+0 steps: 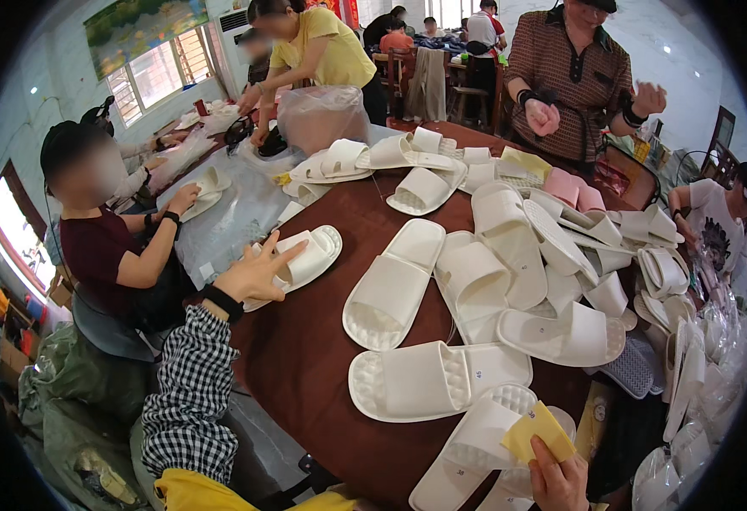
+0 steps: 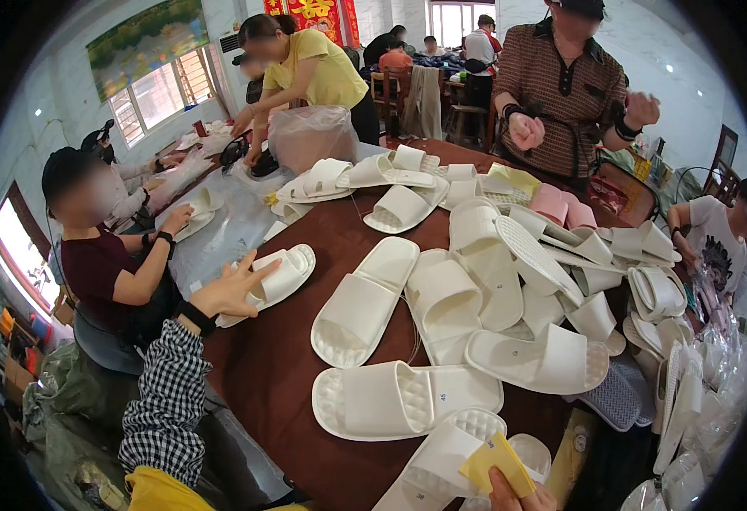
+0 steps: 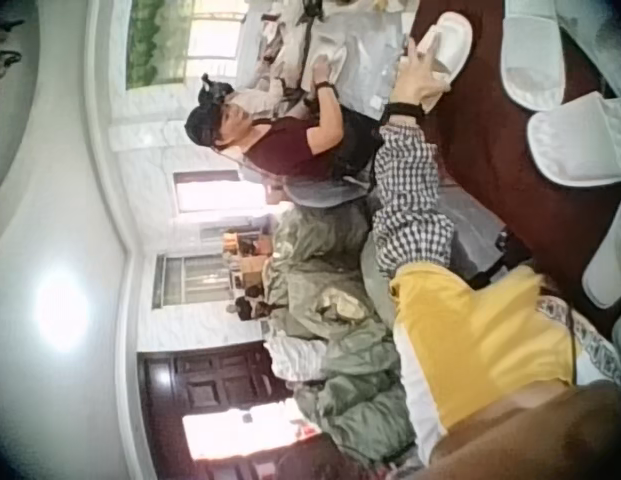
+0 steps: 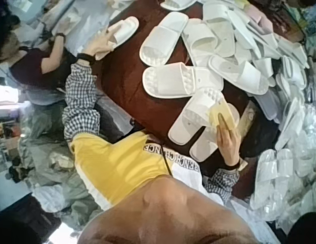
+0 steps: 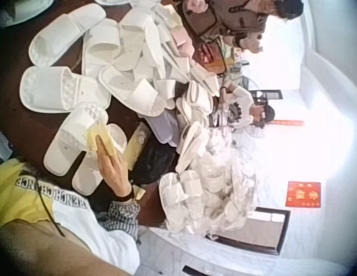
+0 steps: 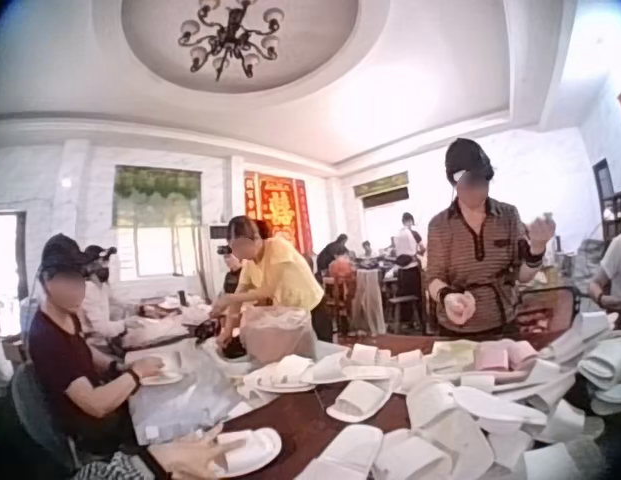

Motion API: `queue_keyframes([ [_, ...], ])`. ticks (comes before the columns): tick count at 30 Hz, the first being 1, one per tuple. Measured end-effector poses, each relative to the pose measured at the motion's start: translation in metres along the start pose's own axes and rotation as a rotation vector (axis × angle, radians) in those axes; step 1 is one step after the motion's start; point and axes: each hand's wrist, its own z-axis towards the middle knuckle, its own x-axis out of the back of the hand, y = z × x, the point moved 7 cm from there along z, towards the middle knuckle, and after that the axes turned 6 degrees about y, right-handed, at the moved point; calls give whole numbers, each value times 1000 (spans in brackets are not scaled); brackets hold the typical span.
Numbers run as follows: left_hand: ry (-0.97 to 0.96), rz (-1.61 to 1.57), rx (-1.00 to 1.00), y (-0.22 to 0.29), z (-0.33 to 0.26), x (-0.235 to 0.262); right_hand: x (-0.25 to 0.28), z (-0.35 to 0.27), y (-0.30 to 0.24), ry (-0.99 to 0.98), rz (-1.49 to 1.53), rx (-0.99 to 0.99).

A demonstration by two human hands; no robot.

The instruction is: Packaging white slippers into large plastic bags for distribution.

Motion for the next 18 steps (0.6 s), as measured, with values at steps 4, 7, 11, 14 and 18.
queue_keyframes([
  [4,61,-15,-226,-3,30,-19,0,-1,1,-4,-13,-5],
  [7,122,-101,-215,-12,52,-22,-2,4,0,-24,10,9],
  [11,229,-114,-73,4,78,-9,1,8,1,-3,14,4],
  [14,354,-100,9,-11,91,-12,0,10,-4,11,33,19],
  [18,453,-36,103,0,100,-18,-4,5,-3,-41,-20,-18],
])
